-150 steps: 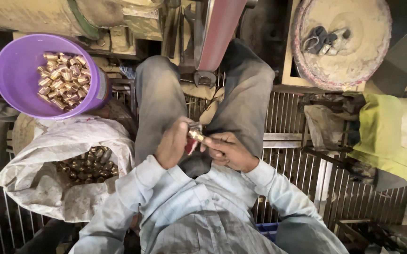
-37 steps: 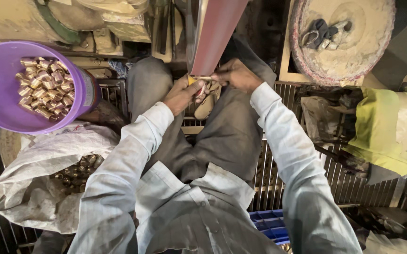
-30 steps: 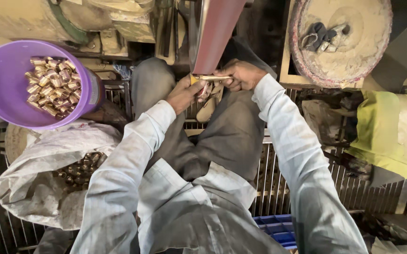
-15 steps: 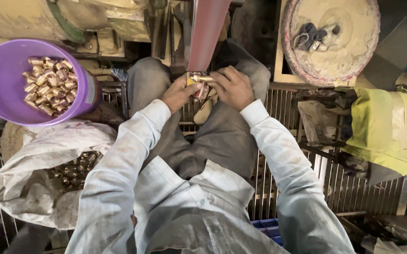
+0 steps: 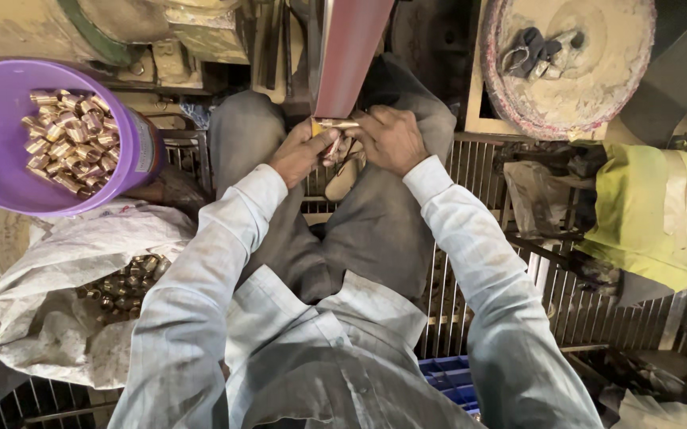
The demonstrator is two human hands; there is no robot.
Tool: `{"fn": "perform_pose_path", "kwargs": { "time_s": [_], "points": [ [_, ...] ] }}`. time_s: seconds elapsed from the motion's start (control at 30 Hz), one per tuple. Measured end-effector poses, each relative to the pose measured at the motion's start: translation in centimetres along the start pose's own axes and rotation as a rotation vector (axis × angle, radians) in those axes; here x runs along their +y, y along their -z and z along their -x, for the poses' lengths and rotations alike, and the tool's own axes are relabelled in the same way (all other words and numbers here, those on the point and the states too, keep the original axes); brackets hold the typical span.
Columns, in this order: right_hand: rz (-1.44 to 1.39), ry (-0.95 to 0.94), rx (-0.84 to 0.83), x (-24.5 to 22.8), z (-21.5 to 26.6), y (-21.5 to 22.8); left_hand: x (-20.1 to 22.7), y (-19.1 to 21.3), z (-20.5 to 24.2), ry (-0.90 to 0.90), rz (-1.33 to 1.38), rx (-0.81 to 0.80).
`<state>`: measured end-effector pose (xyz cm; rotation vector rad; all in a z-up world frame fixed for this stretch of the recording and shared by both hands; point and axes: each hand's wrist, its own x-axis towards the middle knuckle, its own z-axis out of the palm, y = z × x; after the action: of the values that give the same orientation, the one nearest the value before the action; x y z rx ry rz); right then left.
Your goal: The person sits on a metal grate floor and repeatedly takes small brass-colored metal parts from a white sack. They hold each part against a vertical grinding belt to polish it, then place the finished part into a purple bucket.
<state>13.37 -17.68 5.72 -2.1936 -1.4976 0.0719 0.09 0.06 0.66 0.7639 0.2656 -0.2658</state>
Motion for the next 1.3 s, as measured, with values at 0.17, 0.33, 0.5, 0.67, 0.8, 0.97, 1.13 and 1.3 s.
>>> {"fn": "perform_pose_path", "kwargs": {
  "time_s": [0.17,0.33,0.5,0.67,0.8,0.97,1.13,1.3],
  "points": [
    [-0.126,-0.093,-0.051,0.4,-0.3,-0.1,-0.3,0.1,-0.2,0.014,0.011,0.039],
    [-0.231,-0.17,-0.132,0.6,-0.9,0.2,-0.8,0.5,-0.5,-0.018,0.029,0.02],
    [-0.372,-0.269,-0.224,0.6,-1.8,0.7,-1.0,0.6,-0.6,-0.007,0.038,0.036],
    [-0.439,-0.477,-0.408,1.2,-2.3,0.5,-1.1,0.6,-0.8,0.032,0.032,0.089],
    [-0.561,-0.395,-0.342,2.6,-2.0,-0.4,-1.3,0.7,-0.9,0.037,0.006,0.098],
    [-0.73,-0.691,-0.541,4.3,-2.3,-1.2,-1.6,1.0,-1.0,-0.003,0.029,0.047],
    [-0.966,-0.93,-0.712,3.8,-2.5,1.4,-0.9,0.7,0.2,-0.018,-0.062,-0.063],
    [-0.359,-0.158,-0.144,-4.3,2.7,5.0,0.1,-1.6,5.0,-0.265,-0.583,-0.015]
  ]
}}
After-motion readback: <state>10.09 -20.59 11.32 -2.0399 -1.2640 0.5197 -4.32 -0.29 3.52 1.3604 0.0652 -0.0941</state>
